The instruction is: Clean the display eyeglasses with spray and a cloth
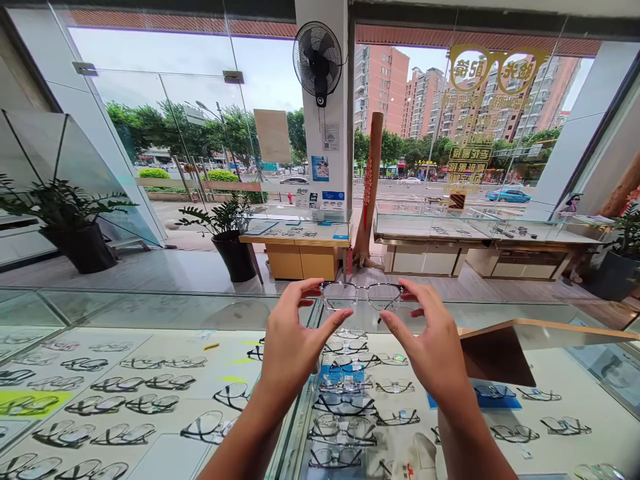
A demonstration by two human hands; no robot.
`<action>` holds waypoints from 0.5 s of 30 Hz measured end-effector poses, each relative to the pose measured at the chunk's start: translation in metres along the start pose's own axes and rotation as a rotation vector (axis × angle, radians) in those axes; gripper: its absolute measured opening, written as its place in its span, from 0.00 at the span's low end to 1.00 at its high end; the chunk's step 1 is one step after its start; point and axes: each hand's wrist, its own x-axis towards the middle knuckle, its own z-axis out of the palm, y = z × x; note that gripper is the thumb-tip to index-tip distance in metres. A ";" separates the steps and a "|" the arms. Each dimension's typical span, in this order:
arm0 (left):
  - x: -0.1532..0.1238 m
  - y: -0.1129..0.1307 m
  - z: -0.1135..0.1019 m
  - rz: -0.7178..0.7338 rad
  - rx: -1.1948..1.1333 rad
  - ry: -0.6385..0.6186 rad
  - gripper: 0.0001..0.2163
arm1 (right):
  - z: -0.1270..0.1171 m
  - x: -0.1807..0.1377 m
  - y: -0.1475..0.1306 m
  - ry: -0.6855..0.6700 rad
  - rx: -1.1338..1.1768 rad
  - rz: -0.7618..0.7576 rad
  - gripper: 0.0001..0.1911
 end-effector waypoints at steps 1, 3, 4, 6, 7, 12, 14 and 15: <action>0.000 0.000 0.000 0.006 0.004 0.004 0.26 | 0.000 0.000 0.000 -0.001 -0.001 0.003 0.28; 0.000 0.000 0.000 0.016 0.010 0.009 0.26 | 0.000 0.000 0.000 0.001 0.000 0.008 0.28; -0.001 0.000 0.000 0.017 0.012 0.009 0.25 | 0.000 0.000 0.000 0.002 0.001 0.012 0.28; -0.001 -0.001 0.000 0.011 0.012 0.008 0.25 | 0.000 0.000 0.000 0.002 0.004 0.022 0.28; -0.001 -0.001 0.000 0.005 0.009 0.006 0.25 | 0.000 0.000 0.000 0.001 0.005 0.026 0.28; -0.002 0.000 0.000 -0.013 -0.007 -0.001 0.26 | -0.001 0.001 0.000 -0.003 0.013 0.039 0.29; -0.002 0.000 0.000 -0.007 -0.007 0.003 0.25 | -0.001 0.001 0.001 -0.003 0.017 0.042 0.29; -0.002 0.001 0.001 -0.004 -0.006 0.005 0.25 | -0.001 0.001 0.001 -0.002 0.018 0.043 0.28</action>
